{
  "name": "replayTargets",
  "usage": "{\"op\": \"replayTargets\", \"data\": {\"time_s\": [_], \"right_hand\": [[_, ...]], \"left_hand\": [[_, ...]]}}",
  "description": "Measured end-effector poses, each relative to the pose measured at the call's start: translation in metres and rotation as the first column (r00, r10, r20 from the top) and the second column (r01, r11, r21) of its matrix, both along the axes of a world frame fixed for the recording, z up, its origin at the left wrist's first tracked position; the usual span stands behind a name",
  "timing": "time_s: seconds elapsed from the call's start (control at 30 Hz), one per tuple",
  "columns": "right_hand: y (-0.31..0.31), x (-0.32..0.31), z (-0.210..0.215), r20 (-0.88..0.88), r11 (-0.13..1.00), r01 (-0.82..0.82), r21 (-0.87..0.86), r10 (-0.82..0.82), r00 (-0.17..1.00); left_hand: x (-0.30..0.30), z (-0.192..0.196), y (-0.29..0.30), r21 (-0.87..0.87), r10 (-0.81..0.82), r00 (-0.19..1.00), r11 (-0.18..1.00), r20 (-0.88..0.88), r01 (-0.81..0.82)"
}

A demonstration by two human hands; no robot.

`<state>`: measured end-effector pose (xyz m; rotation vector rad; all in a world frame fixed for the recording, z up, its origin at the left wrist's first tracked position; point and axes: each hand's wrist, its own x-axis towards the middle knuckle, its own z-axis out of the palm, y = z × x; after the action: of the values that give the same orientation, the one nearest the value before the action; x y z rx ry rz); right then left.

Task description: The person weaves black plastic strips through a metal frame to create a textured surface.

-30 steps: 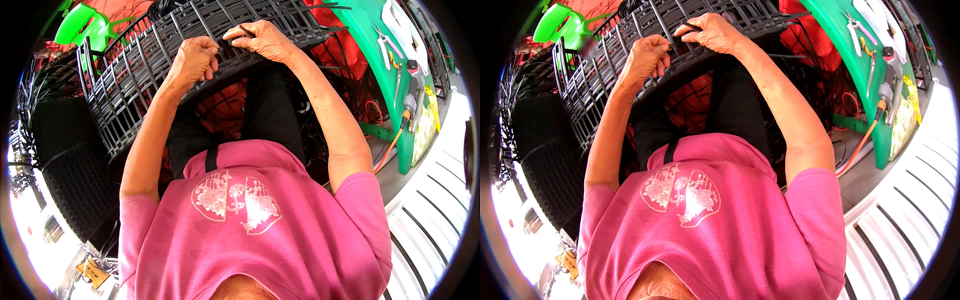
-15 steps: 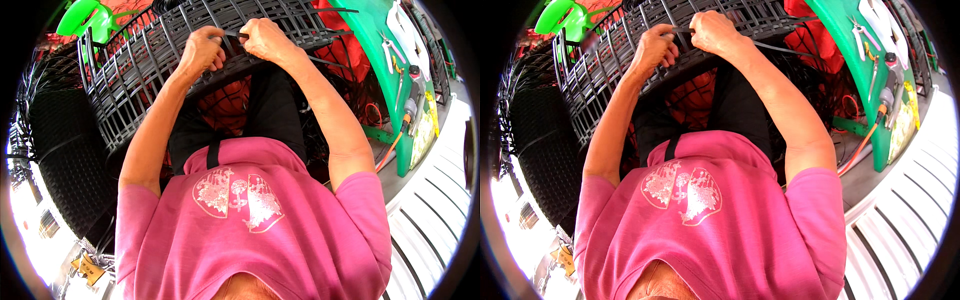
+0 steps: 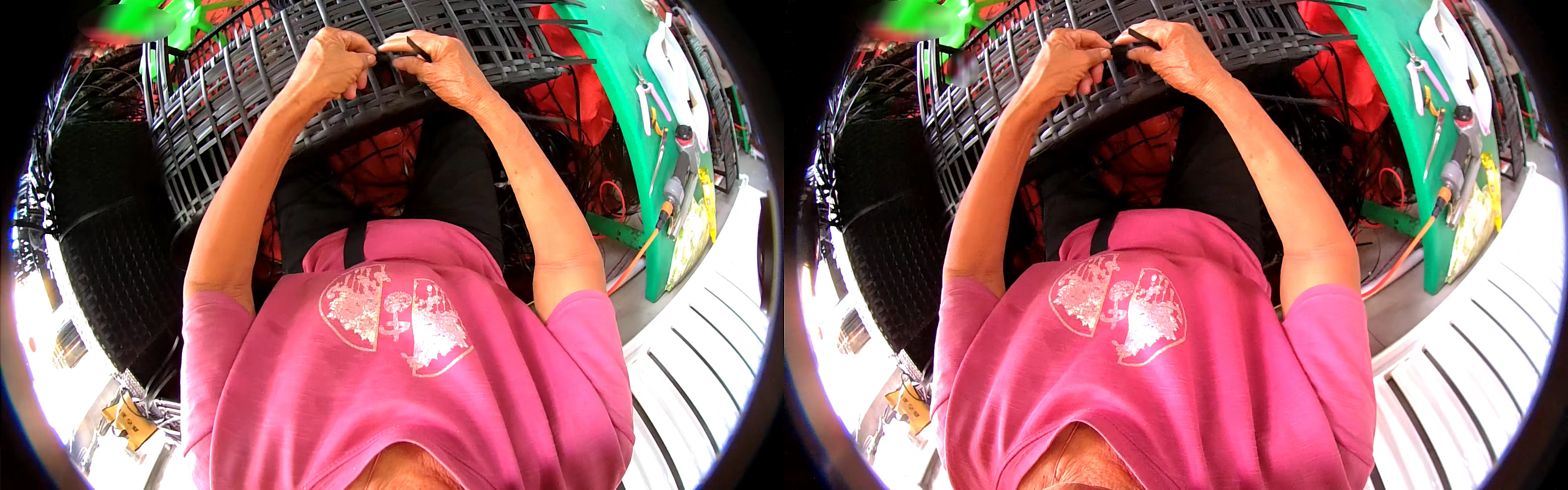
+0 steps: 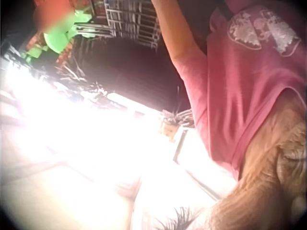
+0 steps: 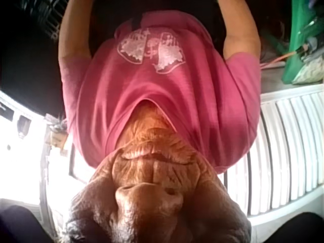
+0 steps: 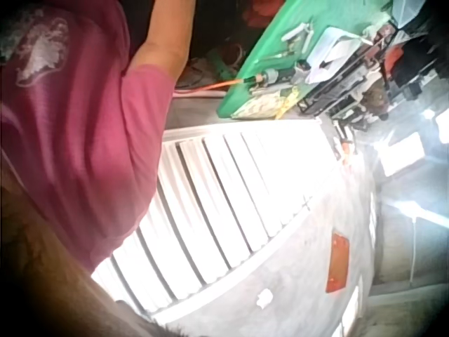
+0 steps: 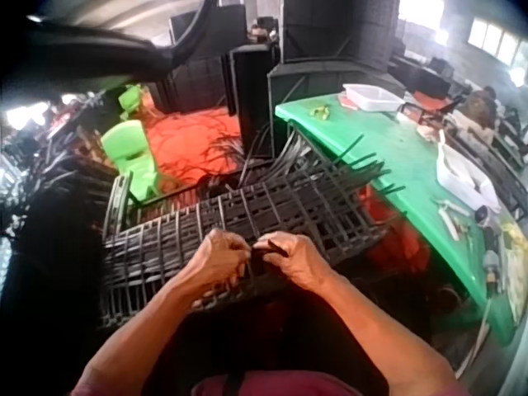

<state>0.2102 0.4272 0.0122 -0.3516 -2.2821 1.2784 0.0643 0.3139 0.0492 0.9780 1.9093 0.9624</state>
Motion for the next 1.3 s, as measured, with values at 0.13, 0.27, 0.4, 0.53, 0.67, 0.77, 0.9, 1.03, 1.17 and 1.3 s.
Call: {"op": "replayTargets", "data": {"time_s": [0.13, 0.27, 0.4, 0.53, 0.67, 0.77, 0.9, 1.03, 1.17, 1.3], "right_hand": [[-0.005, -0.015, 0.002, 0.083, 0.909, -0.147, -0.39, 0.194, 0.978], [-0.008, -0.023, 0.008, 0.271, 0.996, 0.025, -0.085, -0.001, 0.963], [-0.01, -0.037, 0.0, 0.316, 0.864, -0.062, 0.5, -0.116, 0.942], [-0.018, -0.048, -0.003, 0.318, 0.897, -0.074, 0.436, -0.077, 0.945], [-0.015, -0.047, -0.001, 0.44, 0.983, -0.151, 0.104, 0.091, 0.893], [-0.016, -0.038, -0.006, 0.266, 0.996, -0.035, 0.085, 0.012, 0.964], [-0.024, -0.04, -0.017, -0.002, 0.978, -0.15, 0.145, 0.152, 0.988], [-0.033, -0.043, 0.005, 0.233, 0.962, -0.227, -0.152, 0.258, 0.938], [-0.033, -0.046, -0.004, 0.174, 0.96, -0.218, -0.178, 0.249, 0.953], [-0.029, -0.033, -0.012, 0.223, 0.972, -0.197, -0.125, 0.221, 0.949]], "left_hand": [[-0.006, 0.016, -0.024, 0.033, -0.024, 0.994, 0.999, 0.102, 0.02], [-0.015, -0.005, -0.039, -0.093, 0.064, 0.986, 0.994, 0.153, -0.05], [-0.017, -0.016, -0.041, -0.135, 0.02, 0.997, 0.991, 0.071, -0.011], [-0.015, -0.012, -0.029, -0.261, -0.098, 0.976, 0.954, 0.196, 0.148], [-0.026, -0.028, -0.023, -0.232, -0.007, 0.969, 0.97, 0.248, 0.066], [-0.017, -0.023, -0.034, -0.149, 0.08, 0.985, 0.987, 0.15, -0.058], [-0.004, -0.02, -0.044, -0.039, 0.146, 0.988, 0.989, 0.047, -0.144], [-0.01, -0.022, -0.051, -0.031, 0.169, 0.977, 0.986, 0.131, -0.167], [-0.014, -0.027, -0.049, -0.034, 0.076, 0.98, 0.997, 0.183, -0.071], [-0.018, -0.028, -0.032, -0.096, -0.202, 0.942, 0.979, -0.267, 0.182]]}}
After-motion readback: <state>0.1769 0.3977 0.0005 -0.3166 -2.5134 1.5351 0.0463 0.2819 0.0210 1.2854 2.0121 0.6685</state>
